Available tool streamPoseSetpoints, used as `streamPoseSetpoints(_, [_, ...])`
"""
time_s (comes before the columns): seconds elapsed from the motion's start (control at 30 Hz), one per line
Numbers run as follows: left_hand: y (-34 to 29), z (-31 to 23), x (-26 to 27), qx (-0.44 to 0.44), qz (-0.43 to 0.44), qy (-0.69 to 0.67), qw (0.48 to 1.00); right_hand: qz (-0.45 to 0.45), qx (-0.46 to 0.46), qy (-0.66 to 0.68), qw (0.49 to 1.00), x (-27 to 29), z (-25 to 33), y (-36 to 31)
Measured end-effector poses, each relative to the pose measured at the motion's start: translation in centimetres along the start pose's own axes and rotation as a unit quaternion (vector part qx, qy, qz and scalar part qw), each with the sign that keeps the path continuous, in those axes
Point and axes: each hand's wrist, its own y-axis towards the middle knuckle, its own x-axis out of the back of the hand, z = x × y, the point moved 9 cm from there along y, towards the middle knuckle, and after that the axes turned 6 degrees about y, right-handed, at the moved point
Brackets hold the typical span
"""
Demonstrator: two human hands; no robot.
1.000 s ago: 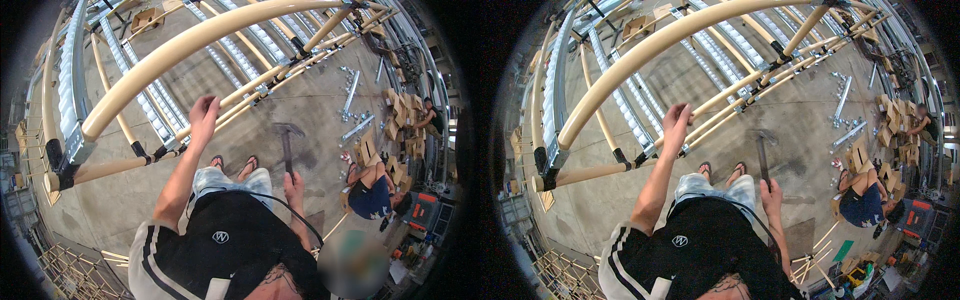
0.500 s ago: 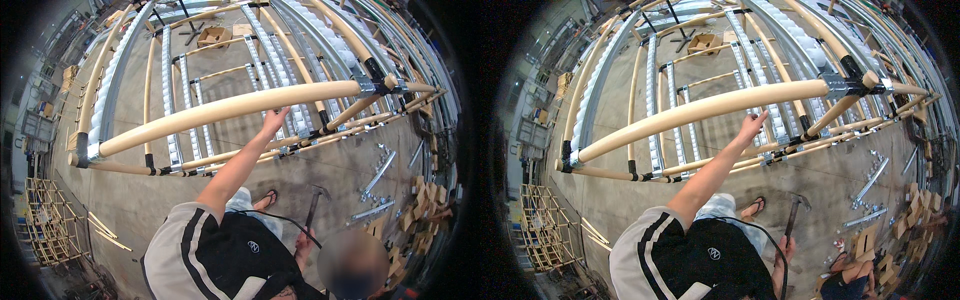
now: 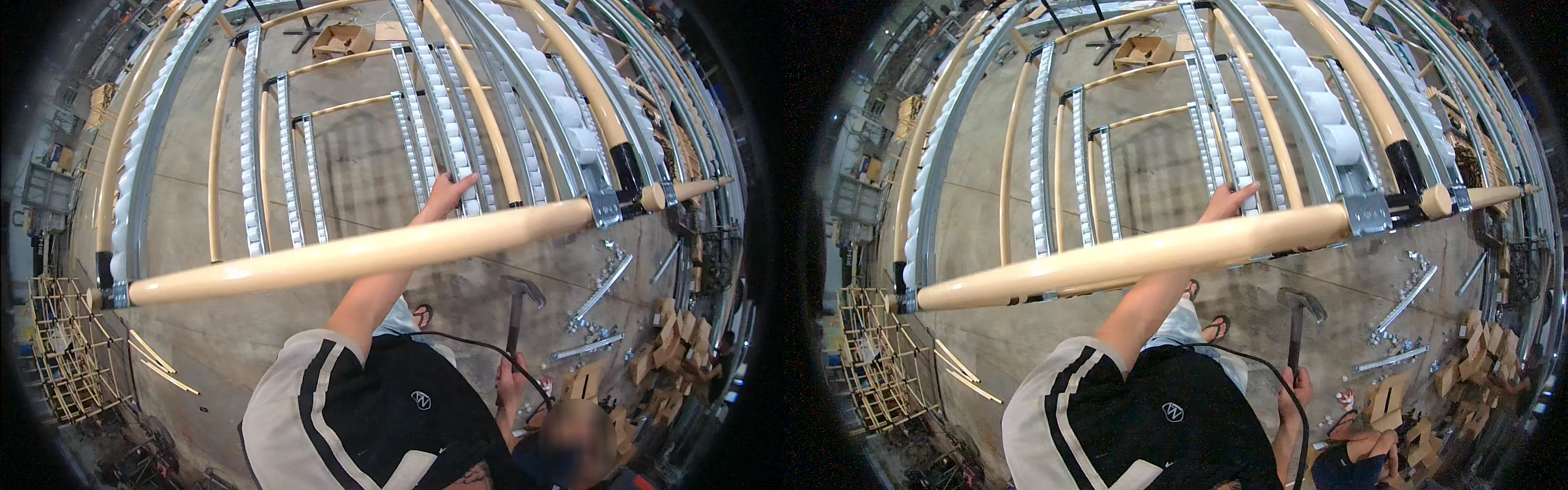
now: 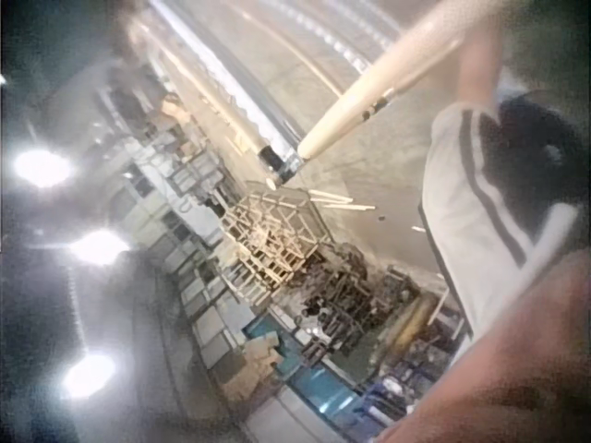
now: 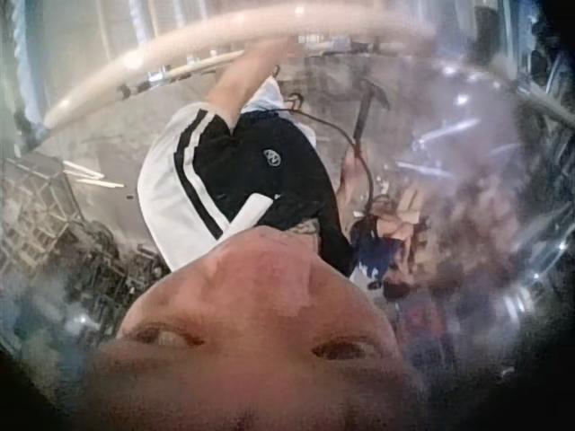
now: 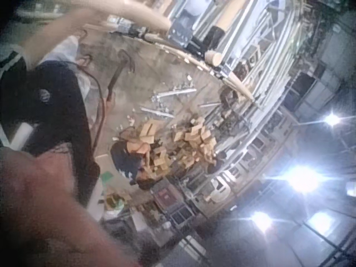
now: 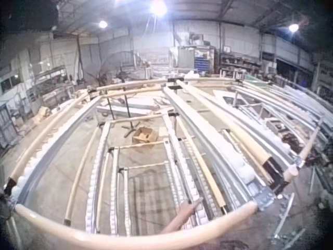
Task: The person uses a hammer to secure metal brackets onto a large pipe frame structure. They strike the metal components to ensure a tight fit, moving along the assembly to repeat the process on different joints.
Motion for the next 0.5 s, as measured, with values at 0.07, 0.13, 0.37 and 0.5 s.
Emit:
streamPoseSetpoints(0.07, [2.1, 2.6, 1.4, -0.009, 0.004, -0.044, 0.999, 0.02, -0.008, 0.006, 1.0, -1.8, 1.9, 0.3])
streamPoseSetpoints(0.13, [2.1, 2.0, 0.5, -0.025, 0.017, -0.065, 0.997, 0.021, 0.005, -0.013, 1.0, -1.5, 3.0, 1.7])
streamPoseSetpoints(0.37, [4.0, 4.0, 1.0, -0.008, 0.034, 0.001, 0.999, 0.057, 0.057, -0.204, 0.976, -3.6, 14.6, 5.0])
streamPoseSetpoints(0.5, [2.9, 2.2, 0.6, -0.023, 0.039, -0.057, 0.997, 0.133, 0.1, -0.272, 0.948, -4.7, 22.4, 7.0])
